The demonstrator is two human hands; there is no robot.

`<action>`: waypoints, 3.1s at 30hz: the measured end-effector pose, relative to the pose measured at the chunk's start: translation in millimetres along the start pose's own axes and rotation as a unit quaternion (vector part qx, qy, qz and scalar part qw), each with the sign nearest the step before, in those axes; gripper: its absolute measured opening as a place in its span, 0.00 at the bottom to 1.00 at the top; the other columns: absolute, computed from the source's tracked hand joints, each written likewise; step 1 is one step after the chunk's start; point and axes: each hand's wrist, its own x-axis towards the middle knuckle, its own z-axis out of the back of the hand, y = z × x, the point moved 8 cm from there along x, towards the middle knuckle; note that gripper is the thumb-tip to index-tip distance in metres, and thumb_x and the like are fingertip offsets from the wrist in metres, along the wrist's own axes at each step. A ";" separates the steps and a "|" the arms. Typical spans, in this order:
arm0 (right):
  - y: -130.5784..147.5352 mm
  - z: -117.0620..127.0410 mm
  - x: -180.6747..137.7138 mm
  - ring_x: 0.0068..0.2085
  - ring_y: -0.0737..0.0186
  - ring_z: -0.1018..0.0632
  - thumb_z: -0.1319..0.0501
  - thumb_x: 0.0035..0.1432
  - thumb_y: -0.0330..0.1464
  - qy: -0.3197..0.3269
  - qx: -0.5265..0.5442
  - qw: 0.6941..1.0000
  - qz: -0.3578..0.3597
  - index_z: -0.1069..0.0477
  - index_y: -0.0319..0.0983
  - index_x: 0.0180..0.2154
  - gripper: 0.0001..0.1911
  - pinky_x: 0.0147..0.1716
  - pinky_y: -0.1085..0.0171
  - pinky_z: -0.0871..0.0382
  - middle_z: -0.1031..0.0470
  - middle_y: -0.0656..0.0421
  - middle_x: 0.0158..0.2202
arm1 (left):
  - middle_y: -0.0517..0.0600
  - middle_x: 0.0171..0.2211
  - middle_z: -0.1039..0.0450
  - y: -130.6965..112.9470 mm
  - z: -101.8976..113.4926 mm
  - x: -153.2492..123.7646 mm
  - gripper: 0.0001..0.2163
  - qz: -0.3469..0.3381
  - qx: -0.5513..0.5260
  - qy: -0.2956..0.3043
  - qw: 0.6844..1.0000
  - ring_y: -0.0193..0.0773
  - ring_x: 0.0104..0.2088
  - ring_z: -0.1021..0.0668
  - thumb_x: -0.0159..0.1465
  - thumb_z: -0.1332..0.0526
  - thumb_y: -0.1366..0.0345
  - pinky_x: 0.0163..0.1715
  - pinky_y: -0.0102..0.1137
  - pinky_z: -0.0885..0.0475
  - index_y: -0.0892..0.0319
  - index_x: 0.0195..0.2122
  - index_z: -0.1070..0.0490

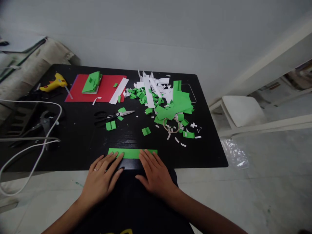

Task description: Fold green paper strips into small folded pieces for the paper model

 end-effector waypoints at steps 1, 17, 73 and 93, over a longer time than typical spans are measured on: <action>-4.7 -1.3 -3.9 0.72 0.49 0.36 0.44 0.73 0.40 0.012 -0.017 1.000 -0.005 0.47 0.31 0.72 0.34 0.69 0.45 0.37 0.37 0.46 0.71 | 0.59 0.56 0.22 -0.7 -0.7 0.0 0.20 -0.001 0.004 0.002 1.000 0.51 0.56 0.22 0.74 0.43 0.62 0.61 0.47 0.37 0.61 0.65 0.32; -11.8 19.1 -20.5 0.65 0.51 0.25 0.42 0.72 0.28 -0.112 -0.054 0.992 0.032 0.36 0.34 0.67 0.24 0.65 0.46 0.31 0.25 0.48 0.63 | 0.58 0.51 0.21 31.8 19.3 -14.0 0.18 -0.024 -0.083 -0.069 0.994 0.52 0.55 0.22 0.69 0.33 0.62 0.59 0.50 0.31 0.61 0.57 0.29; -29.3 34.1 16.0 0.39 0.62 0.20 0.38 0.70 0.32 -0.030 0.211 0.976 -0.047 0.19 0.40 0.40 0.08 0.40 0.62 0.21 0.21 0.57 0.38 | 0.51 0.40 0.22 4.3 13.8 23.1 0.07 -0.056 -0.218 0.031 0.974 0.41 0.40 0.23 0.74 0.44 0.71 0.44 0.37 0.29 0.59 0.44 0.26; -40.5 36.6 9.6 0.40 0.56 0.22 0.34 0.67 0.31 -0.010 0.125 0.984 -0.124 0.23 0.40 0.44 0.04 0.40 0.54 0.22 0.21 0.56 0.39 | 0.52 0.44 0.26 8.3 4.1 24.0 0.09 0.011 -0.233 0.059 0.971 0.44 0.44 0.24 0.73 0.41 0.65 0.45 0.40 0.28 0.55 0.52 0.27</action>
